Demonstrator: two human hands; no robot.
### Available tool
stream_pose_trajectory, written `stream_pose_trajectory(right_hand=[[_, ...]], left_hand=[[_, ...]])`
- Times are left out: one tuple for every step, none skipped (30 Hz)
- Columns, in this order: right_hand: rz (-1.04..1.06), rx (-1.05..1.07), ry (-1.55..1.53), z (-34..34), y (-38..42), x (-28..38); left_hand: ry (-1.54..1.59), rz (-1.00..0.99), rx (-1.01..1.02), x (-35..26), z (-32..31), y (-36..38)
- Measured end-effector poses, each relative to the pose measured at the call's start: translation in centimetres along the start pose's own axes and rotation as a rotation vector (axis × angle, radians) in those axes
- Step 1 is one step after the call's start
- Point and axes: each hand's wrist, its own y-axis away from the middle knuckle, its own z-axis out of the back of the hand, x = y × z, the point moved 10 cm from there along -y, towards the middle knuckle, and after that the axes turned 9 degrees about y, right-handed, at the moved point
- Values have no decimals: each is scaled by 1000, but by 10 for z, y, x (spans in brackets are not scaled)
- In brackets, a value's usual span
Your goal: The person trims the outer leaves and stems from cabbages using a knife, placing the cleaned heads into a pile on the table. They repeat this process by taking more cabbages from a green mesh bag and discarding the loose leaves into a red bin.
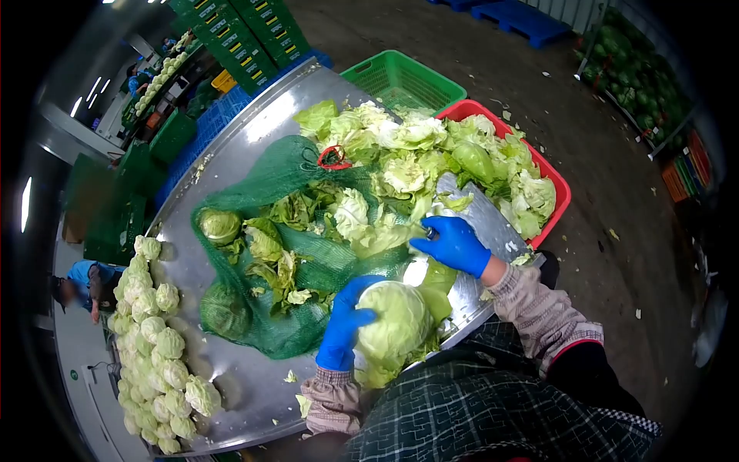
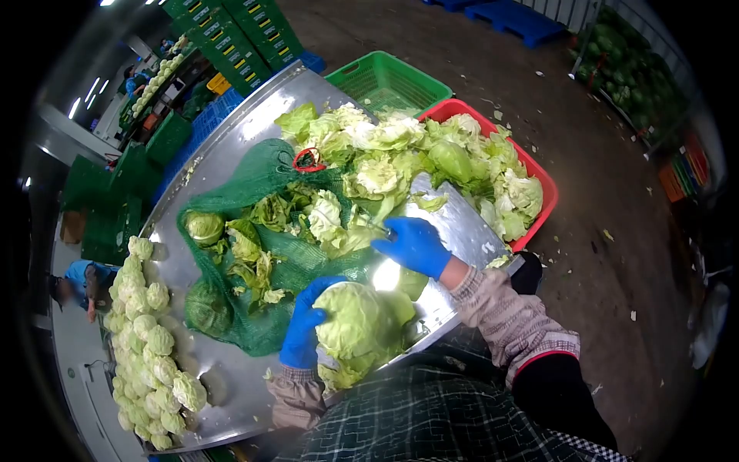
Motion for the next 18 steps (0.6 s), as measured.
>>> stream_pose_trajectory(right_hand=[[53, -89, 314, 13, 8, 15], [110, -54, 32, -1, 13, 12], [218, -31, -176, -4, 27, 30], [187, 49, -178, -10, 38, 39], [160, 125, -178, -17, 45, 45], [190, 33, -283, -15, 44, 44], [105, 22, -416, -14, 39, 31], [24, 11, -548, -11, 34, 18], [-62, 4, -681, -11, 31, 9], [96, -78, -648, -5, 31, 26], [244, -95, -415, -2, 44, 45], [372, -251, -305, 6, 55, 68], [388, -288, -292, 5, 57, 70], [402, -325, -279, 3, 59, 72], [417, -363, -266, 1, 60, 74], [330, -228, -421, -4, 50, 57], [242, -86, -571, -10, 40, 45], [6, -111, -558, -6, 36, 25]], left_hand=[[16, -48, -29, -5, 3, 0], [71, -68, -177, -1, 14, 4], [115, -128, -262, -1, 19, 4], [158, -190, -345, 1, 24, 2], [199, -255, -424, -1, 30, 2], [259, -251, -429, 3, 32, 0], [360, -237, -444, 7, 34, 1], [461, -226, -456, 11, 35, 0], [561, -211, -472, 15, 37, 0], [609, -212, -469, 15, 38, -2], [634, -215, -476, 14, 37, -3], [659, -214, -482, 13, 34, -4], [684, -211, -486, 13, 31, -5], [710, -193, -447, 18, 29, -8], [717, -198, -438, 17, 25, -8], [728, -210, -429, 13, 18, -9], [740, -225, -423, 8, 14, -10], [769, -193, -479, 11, 17, -7]])
